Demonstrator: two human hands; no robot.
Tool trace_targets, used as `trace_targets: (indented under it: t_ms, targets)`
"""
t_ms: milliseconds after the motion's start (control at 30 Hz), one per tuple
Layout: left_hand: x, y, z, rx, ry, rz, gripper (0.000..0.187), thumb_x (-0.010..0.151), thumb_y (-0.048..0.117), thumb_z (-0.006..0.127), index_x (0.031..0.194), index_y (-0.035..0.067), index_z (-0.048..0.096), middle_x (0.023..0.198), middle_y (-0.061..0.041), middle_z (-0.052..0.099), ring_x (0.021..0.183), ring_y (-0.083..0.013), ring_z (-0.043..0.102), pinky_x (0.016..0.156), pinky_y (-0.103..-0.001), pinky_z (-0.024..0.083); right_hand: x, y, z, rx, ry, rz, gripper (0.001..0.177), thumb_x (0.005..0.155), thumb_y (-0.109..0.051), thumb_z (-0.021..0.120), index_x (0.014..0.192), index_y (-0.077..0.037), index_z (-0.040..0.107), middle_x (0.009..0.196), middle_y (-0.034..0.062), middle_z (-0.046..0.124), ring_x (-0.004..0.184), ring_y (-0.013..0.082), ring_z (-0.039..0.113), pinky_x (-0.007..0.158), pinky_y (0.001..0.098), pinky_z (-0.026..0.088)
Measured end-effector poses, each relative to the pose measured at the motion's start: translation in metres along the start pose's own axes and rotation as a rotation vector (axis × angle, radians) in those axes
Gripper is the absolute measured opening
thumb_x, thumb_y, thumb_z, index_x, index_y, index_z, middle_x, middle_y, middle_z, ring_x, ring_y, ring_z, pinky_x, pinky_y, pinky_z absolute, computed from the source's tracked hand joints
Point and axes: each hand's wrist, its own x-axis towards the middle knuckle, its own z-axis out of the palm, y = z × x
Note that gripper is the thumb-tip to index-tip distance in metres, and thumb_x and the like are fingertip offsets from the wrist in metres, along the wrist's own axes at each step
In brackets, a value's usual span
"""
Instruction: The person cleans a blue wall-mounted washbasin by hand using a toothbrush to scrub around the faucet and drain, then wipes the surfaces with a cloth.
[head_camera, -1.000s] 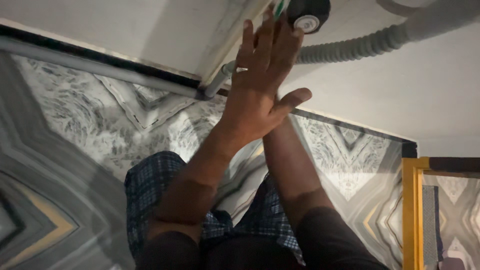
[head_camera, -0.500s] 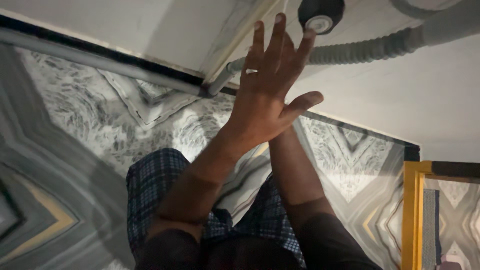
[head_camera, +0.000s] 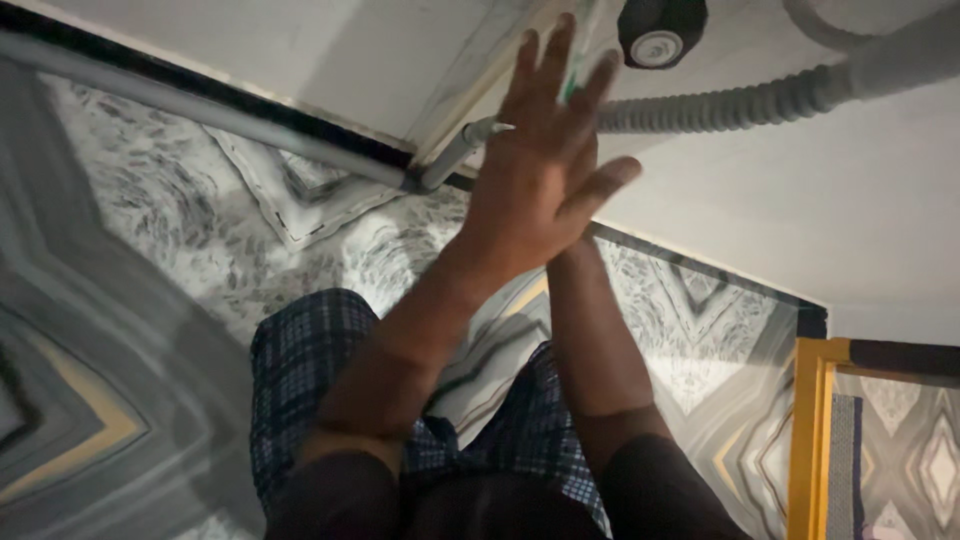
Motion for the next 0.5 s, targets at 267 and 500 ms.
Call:
trace_targets:
  t_ms: [267,500]
  targets:
    - [0.001,-0.012,-0.020,-0.057,-0.033,-0.056,0.070,0.118,0.046,0.055,0.167,0.019,0.013,0.174,-0.009,0.019,0.159,-0.0374,0.010,0.133,-0.049,0.025,-0.061,-0.070,-0.001,-0.280,0.305,0.079,0.060,0.112,-0.014,0.053,0.164,0.005,0.030,0.122,0.0024,0.064,0.101,0.0105,0.060,0.074,0.0254,0.053]
    - [0.010,0.003,-0.017,-0.078,-0.151,0.025,0.074,0.114,0.045,0.060,0.168,0.017,0.018,0.172,-0.009,0.025,0.164,-0.0388,0.012,0.134,-0.053,0.019,-0.038,-0.110,0.003,-0.302,0.153,0.140,0.060,0.111,-0.007,0.046,0.168,0.002,0.027,0.082,-0.0025,0.055,0.061,0.0023,0.042,0.052,0.0188,0.035]
